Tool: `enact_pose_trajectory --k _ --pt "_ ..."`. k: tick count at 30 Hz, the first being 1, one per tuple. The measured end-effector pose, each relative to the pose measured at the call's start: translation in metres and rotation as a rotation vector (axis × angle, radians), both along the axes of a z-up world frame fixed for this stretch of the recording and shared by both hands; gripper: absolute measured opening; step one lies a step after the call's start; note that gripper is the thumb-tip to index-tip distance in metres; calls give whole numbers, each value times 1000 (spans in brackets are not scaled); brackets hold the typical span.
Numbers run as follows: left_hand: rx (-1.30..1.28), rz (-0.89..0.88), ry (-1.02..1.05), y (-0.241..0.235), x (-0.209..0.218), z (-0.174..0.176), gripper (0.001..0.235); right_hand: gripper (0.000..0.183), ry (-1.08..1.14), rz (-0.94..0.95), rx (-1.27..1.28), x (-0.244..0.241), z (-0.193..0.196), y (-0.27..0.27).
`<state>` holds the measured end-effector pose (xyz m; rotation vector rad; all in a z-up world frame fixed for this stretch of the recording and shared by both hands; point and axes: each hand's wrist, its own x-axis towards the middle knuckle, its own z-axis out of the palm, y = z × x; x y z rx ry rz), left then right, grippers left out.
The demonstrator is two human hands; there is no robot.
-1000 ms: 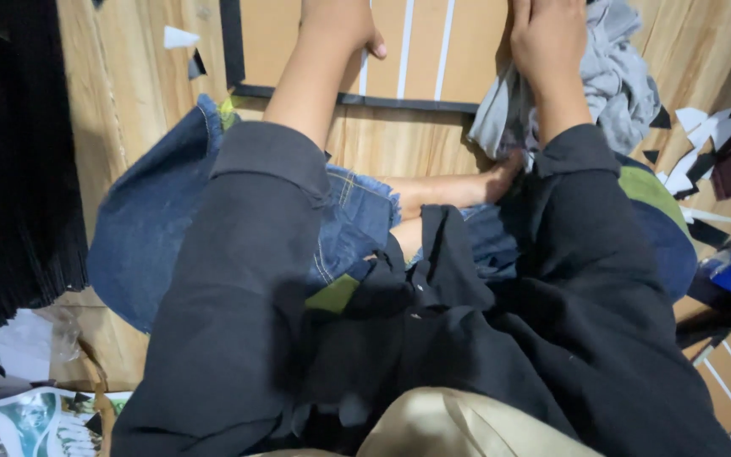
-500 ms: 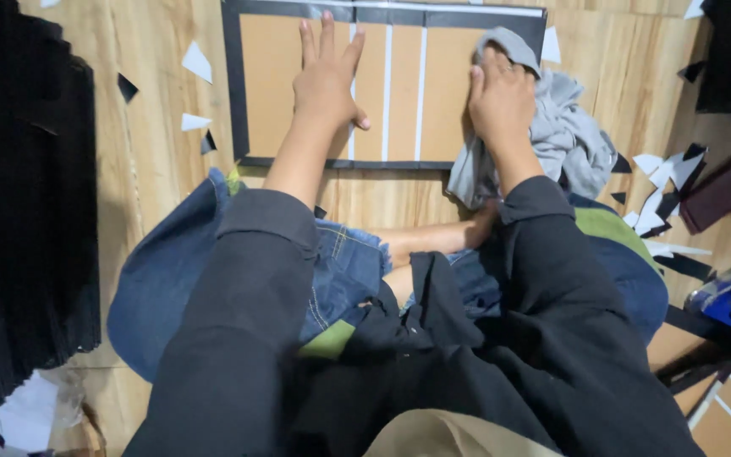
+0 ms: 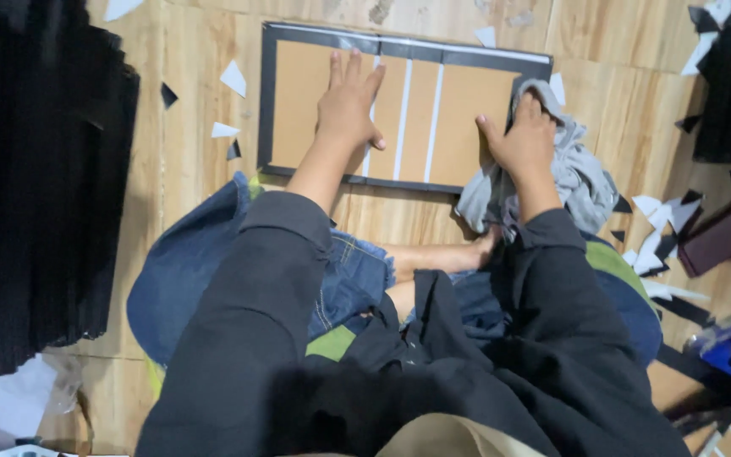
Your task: The person sits on the floor and assembles a photo album by placing a cardboard insert into a black frame and smoothing it down. They then apply a white sheet of paper or plastic over the insert, smoothing it out with their hands and a cloth to ensure it is flat.
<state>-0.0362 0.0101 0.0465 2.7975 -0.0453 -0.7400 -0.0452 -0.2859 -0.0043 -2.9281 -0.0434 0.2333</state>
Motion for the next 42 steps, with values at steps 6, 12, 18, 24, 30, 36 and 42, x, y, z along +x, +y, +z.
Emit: enact_pose_trajectory --k 6,12,18,24,30,36,42 --pt "-218 347 -776 54 23 -63 36 88 -38 32 -8 5 0 2" --pt "-149 929 -436 93 21 -92 61 92 5 -24 -16 2 11 10" --pt "-155 877 -440 97 27 -91 57 82 -116 -40 -55 14 -12 -1" --pt "-86 812 -327 90 34 -69 67 47 -100 -327 -104 34 -5 -76" --pt "-3 836 -359 89 33 -73 72 34 -165 -732 -193 39 -18 -169" --pt "-87 884 -370 78 31 -55 67 23 -704 -394 83 52 36 -87" --pt "-5 829 -246 84 34 -67 70 72 89 -588 450 50 -29 -28"
